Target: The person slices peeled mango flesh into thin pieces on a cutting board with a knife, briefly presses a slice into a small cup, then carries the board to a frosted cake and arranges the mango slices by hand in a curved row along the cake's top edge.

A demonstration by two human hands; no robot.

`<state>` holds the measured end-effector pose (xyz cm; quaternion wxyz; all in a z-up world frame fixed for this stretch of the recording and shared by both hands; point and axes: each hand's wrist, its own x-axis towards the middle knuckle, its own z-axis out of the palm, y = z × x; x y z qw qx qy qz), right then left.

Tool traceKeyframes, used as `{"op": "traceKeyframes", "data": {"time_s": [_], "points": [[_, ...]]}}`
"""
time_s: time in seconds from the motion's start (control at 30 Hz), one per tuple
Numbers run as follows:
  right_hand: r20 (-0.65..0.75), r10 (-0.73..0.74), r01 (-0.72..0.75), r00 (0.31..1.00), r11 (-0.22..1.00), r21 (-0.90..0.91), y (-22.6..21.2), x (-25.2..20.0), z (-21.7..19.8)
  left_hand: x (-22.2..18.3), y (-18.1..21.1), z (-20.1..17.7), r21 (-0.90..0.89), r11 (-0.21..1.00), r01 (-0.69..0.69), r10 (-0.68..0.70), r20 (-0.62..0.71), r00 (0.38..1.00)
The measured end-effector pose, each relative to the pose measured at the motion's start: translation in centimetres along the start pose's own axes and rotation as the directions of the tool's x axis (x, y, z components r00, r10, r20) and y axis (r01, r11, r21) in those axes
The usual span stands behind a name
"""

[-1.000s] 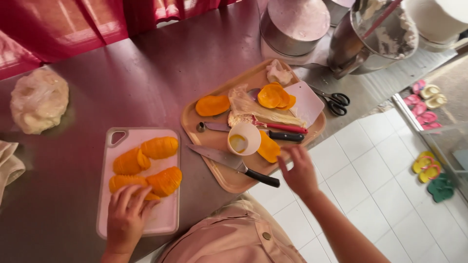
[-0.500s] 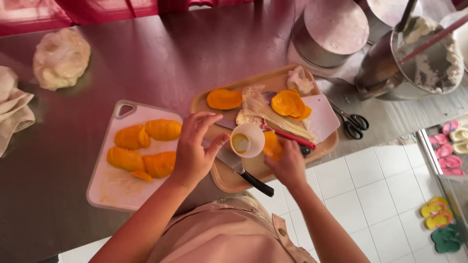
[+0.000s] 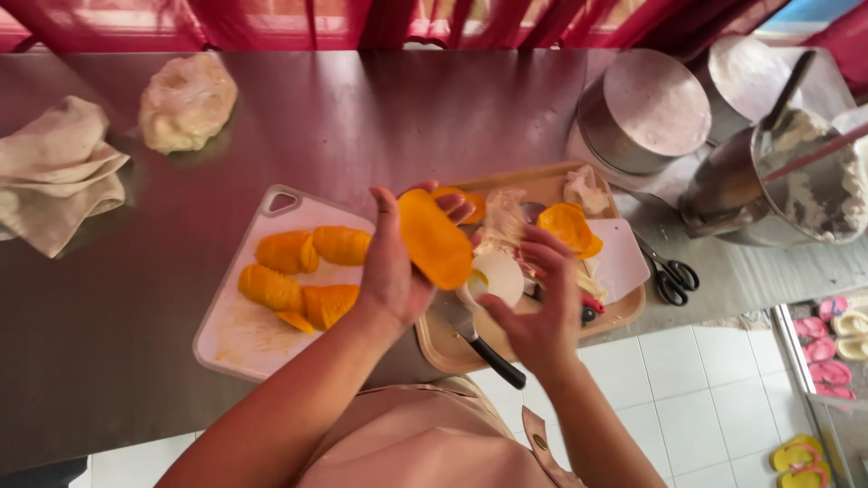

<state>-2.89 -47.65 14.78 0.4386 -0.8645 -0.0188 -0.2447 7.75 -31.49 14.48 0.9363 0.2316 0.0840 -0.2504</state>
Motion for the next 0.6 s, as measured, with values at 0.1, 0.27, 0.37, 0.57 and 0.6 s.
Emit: {"op": "traceKeyframes", "data": {"time_s": [0.1, 0.27, 0.37, 0.57, 0.6], "points": [[0.123, 0.087, -0.090, 0.989, 0.996, 0.025, 3.6, -0.8, -1.3, -1.3, 3.9, -1.0, -0.056, 0.997, 0.055, -0.058, -0.056, 0.997], [0.270, 0.222, -0.198, 0.937, 0.974, -0.113, 8.1, -4.6, 1.7, -2.5, 6.2, -2.5, -0.040, 0.999, 0.026, -0.029, -0.073, 0.997], [0.156, 0.239, -0.224, 0.958, 0.969, -0.108, 9.9, -4.8, 3.6, -2.6, 6.5, -3.2, -0.017, 1.000, -0.015, 0.014, -0.029, 0.999], [0.135, 0.235, -0.248, 0.963, 0.965, 0.086, 5.3, -1.6, 3.5, -2.4, 7.3, -3.3, 0.179, 0.955, -0.237, 0.220, 0.111, 0.969], [0.185, 0.198, -0.228, 0.963, 0.960, 0.160, 3.4, -1.0, 3.1, -2.5, 7.6, -3.2, 0.215, 0.934, -0.287, 0.258, 0.153, 0.954]]}}
